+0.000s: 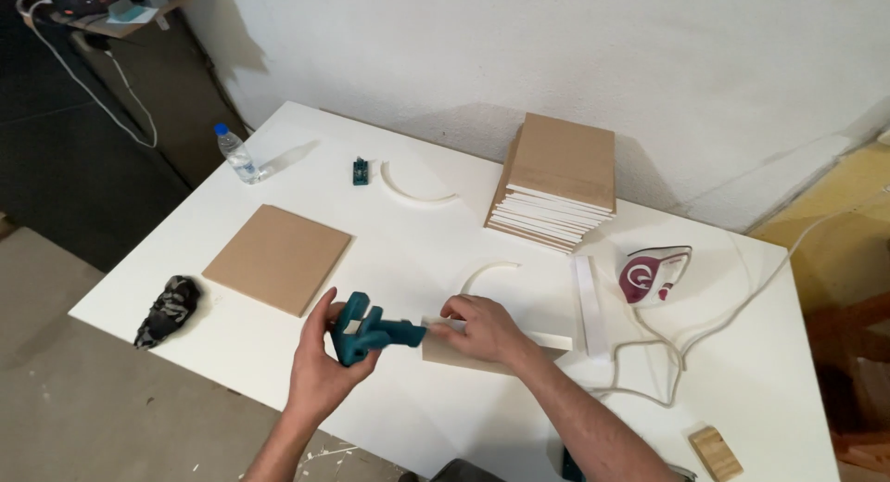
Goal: The person places a white strip on a brown board and irons it with a clothes iron. They then use a small wooden block to press the strip, followed by a blue clamp to secure it. Finally, they sand the edges of the board with a sanding block and a sanding tool.
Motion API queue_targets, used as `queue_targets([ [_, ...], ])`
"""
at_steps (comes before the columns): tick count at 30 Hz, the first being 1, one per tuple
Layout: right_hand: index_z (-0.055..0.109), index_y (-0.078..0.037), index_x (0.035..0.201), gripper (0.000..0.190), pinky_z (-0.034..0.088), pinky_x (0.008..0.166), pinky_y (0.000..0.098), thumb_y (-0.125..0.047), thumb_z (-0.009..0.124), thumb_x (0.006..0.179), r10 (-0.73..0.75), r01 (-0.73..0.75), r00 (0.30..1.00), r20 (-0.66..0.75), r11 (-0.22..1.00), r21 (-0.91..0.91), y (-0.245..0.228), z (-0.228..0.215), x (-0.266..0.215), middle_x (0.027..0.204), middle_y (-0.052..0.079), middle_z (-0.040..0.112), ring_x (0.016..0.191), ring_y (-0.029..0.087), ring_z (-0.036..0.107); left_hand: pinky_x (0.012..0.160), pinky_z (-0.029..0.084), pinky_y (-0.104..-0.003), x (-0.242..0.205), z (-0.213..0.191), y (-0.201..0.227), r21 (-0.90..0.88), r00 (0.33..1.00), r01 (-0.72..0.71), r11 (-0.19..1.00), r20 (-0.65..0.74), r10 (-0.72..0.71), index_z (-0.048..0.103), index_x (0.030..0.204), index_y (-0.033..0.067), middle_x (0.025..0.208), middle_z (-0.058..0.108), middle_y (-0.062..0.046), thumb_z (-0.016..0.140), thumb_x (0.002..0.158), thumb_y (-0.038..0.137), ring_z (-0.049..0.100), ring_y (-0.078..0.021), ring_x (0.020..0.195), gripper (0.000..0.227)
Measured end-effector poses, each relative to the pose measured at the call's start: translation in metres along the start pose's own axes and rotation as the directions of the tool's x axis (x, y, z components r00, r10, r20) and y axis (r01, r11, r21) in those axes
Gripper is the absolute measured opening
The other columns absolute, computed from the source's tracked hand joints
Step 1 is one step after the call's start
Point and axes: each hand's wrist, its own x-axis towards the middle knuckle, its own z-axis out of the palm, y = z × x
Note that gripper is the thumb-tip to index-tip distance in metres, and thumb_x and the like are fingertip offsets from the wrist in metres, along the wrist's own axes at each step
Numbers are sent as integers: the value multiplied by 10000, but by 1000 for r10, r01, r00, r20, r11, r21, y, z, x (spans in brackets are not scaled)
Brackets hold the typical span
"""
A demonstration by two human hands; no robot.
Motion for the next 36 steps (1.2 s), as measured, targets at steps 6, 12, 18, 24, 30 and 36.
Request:
queue_targets([
  [6, 608, -136, 1177, 260, 457, 943, 390, -282, 601, 961, 245, -154, 943, 226, 922, -356, 2, 4, -12, 1081, 63, 707, 985, 282, 648, 1049, 504, -457, 8, 8, 4, 176, 582, -798, 576, -25, 813, 368, 1451, 185, 1417, 612, -181, 932, 835, 274, 655, -349, 1260, 840],
  [12, 622, -112, 947, 132, 544, 803, 442, -228, 560, 941, 186, -122, 970, 160, 933, -340, 10, 13, -15, 1023, 85, 705, 925, 327, 665, 1054, 588, -509, 6, 24, 18, 174, 475, -861, 478, -57, 878, 511, 1186, 100, 1444, 530, -221, 834, 914, 162, 630, -436, 1274, 427],
  [18, 682, -64, 870, 311, 542, 915, 455, -309, 541, 997, 217, -124, 953, 213, 918, -377, 10, 9, -11, 1185, 119, 697, 1054, 311, 661, 1081, 573, -605, 5, 18, 36, 216, 419, -885, 413, -20, 908, 560, 1112, 14, 1395, 526, -293, 650, 912, -105, 614, -458, 1256, 250],
  [24, 508, -93, 1446, 507, 487, 1054, 437, -317, 568, 996, 250, -179, 948, 199, 930, -321, 5, 3, -10, 1409, 92, 609, 1259, 310, 588, 1036, 565, -586, 4, 20, 24, 248, 472, -854, 457, 4, 881, 528, 1059, 50, 1433, 485, -300, 625, 885, -118, 581, -498, 1258, 260],
  [30, 590, -97, 1019, 170, 475, 625, 455, -229, 621, 915, 34, -20, 998, 43, 956, -291, 38, 23, -15, 837, 66, 616, 780, 310, 607, 1039, 528, -419, 0, 8, -18, 152, 775, -587, 795, -181, 606, 562, 1023, 128, 1406, 586, -217, 821, 856, 119, 622, -378, 1294, 309],
  [36, 518, -94, 901, 164, 457, 629, 441, -223, 619, 897, 8, 5, 999, 35, 927, -374, 39, 27, -16, 800, 53, 577, 726, 294, 569, 876, 594, -438, -10, -20, -156, -450, 681, 557, 698, -234, -694, 601, 1220, -13, 1102, 639, -152, 691, 901, 176, 637, -285, 967, 381],
])
